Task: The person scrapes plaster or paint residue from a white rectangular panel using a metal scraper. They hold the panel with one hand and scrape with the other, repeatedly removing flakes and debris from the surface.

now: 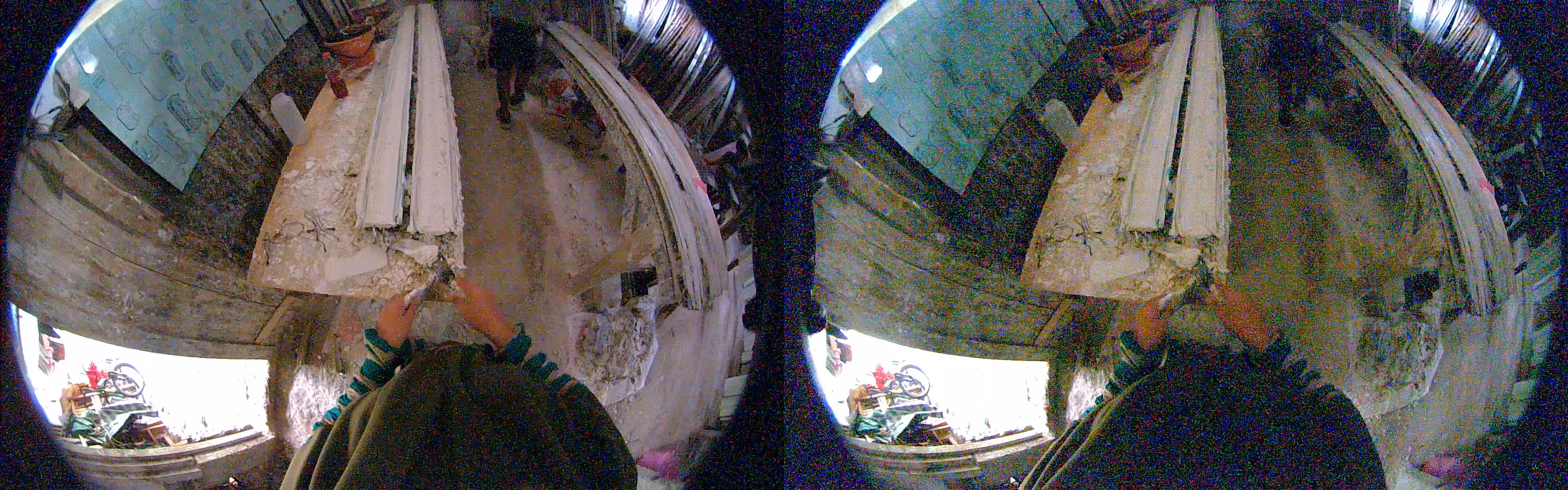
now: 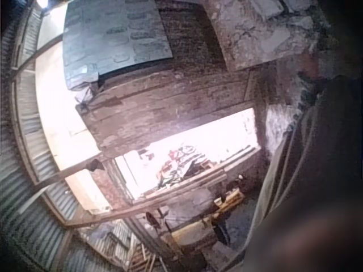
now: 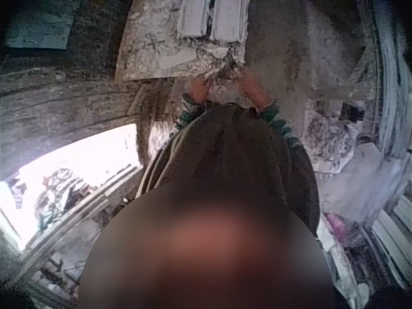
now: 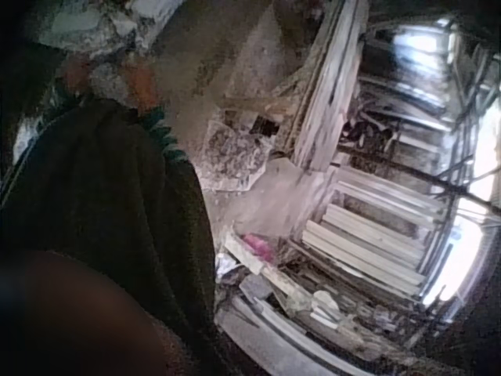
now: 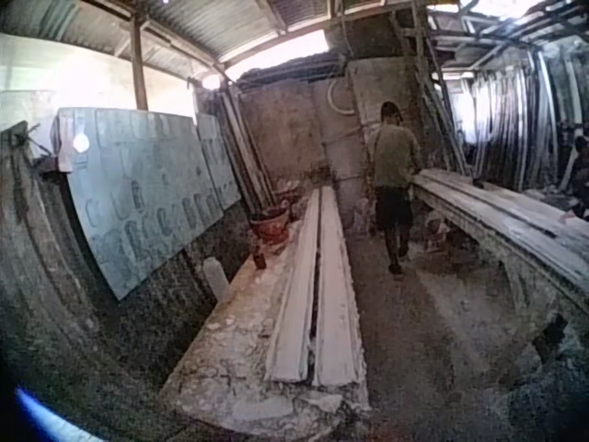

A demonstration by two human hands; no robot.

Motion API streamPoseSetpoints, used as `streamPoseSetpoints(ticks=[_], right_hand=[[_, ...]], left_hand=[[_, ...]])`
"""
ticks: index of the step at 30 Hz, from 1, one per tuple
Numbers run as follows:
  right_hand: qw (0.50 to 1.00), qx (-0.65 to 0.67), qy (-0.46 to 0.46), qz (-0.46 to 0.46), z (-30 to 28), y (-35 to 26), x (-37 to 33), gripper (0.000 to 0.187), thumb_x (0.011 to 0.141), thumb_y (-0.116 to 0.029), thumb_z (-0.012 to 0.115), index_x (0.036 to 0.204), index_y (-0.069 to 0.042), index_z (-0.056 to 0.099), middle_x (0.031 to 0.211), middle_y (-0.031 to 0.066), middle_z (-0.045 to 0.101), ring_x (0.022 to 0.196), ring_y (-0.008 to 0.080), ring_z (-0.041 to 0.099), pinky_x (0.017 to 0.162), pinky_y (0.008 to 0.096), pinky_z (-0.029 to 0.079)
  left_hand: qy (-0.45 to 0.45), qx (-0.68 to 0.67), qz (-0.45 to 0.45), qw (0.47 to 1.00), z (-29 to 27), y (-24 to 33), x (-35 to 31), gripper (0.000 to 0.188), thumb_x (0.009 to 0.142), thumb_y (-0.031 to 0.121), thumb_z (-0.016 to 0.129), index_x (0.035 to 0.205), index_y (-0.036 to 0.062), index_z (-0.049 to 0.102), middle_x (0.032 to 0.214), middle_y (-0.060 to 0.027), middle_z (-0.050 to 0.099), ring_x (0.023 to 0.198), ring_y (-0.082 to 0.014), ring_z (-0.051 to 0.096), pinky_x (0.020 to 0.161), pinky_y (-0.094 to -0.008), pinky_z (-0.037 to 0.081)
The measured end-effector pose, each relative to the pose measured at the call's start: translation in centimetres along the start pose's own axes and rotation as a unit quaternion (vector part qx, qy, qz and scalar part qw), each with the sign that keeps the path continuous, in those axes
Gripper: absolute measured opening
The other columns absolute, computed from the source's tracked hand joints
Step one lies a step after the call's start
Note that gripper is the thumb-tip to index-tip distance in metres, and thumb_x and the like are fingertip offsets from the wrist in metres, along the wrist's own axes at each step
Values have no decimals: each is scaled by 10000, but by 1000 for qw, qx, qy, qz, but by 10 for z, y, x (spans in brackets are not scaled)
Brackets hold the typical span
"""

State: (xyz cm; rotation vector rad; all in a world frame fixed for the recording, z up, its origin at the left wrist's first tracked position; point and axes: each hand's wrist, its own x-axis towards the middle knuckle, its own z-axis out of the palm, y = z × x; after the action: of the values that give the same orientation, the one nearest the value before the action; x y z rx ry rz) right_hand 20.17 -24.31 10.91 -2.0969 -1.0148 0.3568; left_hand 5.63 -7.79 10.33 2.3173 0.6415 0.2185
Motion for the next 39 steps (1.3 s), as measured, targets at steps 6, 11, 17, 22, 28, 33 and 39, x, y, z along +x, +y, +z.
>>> streamPoseSetpoints(ticks=[6,11,17,22,28,33,39], right_hand=[[987,109,-92,75,4,6,-12,588,878,-354,576,1359,-70,397,1208,213,559,1020,319,595,849,398,479],[983,135,-81,95,2,-8,-15,579,888,-355,567,1373,-93,388,1138,170,592,867,231,606,674,339,512],[934,252,-158,198,6,-14,-17,556,903,-339,549,1387,-125,378,885,93,615,617,133,534,519,321,483],[978,150,-119,87,9,-11,-16,551,907,-313,545,1397,-139,364,752,65,600,561,125,517,511,320,478],[965,181,-135,131,3,-14,-18,546,893,-268,567,1394,-173,374,783,68,608,563,123,518,509,311,477],[929,229,-180,229,-6,-25,-17,560,879,-213,579,1395,-173,366,984,120,657,747,192,608,624,331,506],[999,-15,-35,19,-24,-57,-26,563,864,-208,577,1386,-180,369,996,226,621,899,388,604,810,416,481]], left_hand=[[34,-18,78,996,-4,3,1,303,906,304,517,1018,37,606,881,-195,610,822,-361,585,699,-416,466],[35,-62,30,997,-10,15,-2,308,911,309,514,1025,38,606,854,-191,613,797,-361,587,696,-414,468],[16,-2,-16,1000,-6,13,-5,321,911,306,514,1060,39,610,876,-188,626,796,-353,595,707,-408,472],[65,-66,44,995,-6,11,-5,320,908,297,512,1053,30,614,899,-191,629,821,-357,592,715,-410,469],[10,-79,22,997,-12,18,-9,301,904,258,512,1065,23,610,940,-199,631,871,-362,591,762,-409,464],[65,-103,34,992,-8,18,-10,301,874,204,554,1109,20,596,987,-203,628,915,-352,592,804,-399,463],[78,-116,41,989,-3,12,-11,326,875,191,557,1153,22,573,1051,-189,621,962,-339,594,828,-394,463]])
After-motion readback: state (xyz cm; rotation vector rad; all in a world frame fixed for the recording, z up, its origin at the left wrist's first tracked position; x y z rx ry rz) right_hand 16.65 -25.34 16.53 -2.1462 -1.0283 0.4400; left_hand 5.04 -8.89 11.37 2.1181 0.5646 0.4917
